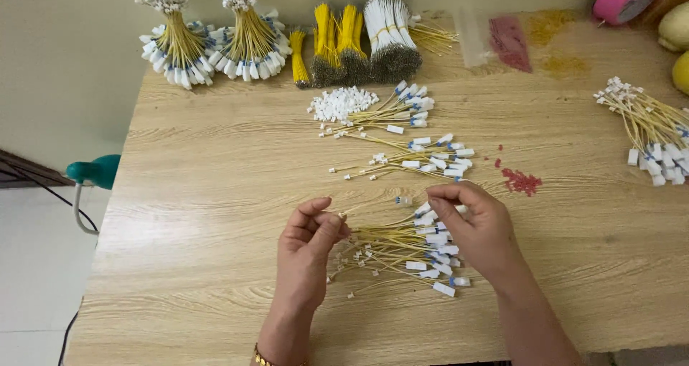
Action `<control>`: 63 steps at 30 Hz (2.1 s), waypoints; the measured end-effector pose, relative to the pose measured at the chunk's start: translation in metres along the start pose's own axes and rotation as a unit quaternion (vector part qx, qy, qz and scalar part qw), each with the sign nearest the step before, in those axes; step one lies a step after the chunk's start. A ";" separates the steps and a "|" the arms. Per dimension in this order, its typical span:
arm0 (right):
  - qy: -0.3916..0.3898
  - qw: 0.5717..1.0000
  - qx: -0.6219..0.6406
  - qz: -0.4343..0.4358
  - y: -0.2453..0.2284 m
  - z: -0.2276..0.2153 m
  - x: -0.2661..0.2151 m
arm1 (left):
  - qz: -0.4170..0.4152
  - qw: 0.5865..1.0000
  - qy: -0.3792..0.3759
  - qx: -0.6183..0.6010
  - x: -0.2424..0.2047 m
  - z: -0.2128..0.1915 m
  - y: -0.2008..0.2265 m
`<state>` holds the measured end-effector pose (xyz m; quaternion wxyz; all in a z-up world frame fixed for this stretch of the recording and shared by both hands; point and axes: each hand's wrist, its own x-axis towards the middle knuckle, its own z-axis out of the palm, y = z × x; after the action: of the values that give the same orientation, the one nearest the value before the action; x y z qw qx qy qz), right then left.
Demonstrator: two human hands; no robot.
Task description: Assembling small electronic components by attaching red parts to wire and connector assemblies.
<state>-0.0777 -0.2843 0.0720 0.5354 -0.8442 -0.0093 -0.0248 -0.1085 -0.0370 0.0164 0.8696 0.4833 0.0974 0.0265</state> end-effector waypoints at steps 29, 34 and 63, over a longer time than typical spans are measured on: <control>-0.218 0.910 -0.318 -0.151 0.003 0.006 -0.016 | -0.016 0.998 0.062 -0.017 -0.002 -0.009 0.012; -0.123 0.821 -0.405 -0.383 0.022 0.018 -0.024 | -0.027 0.997 0.068 -0.016 -0.002 -0.010 0.012; -0.246 0.903 -0.255 -0.245 -0.005 0.018 -0.015 | -0.009 0.998 0.056 -0.013 -0.002 -0.010 0.010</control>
<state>-0.0921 -0.2657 0.0681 0.2600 -0.9020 -0.3408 0.0513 -0.1116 -0.0233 0.0196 0.8692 0.4689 0.1496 0.0468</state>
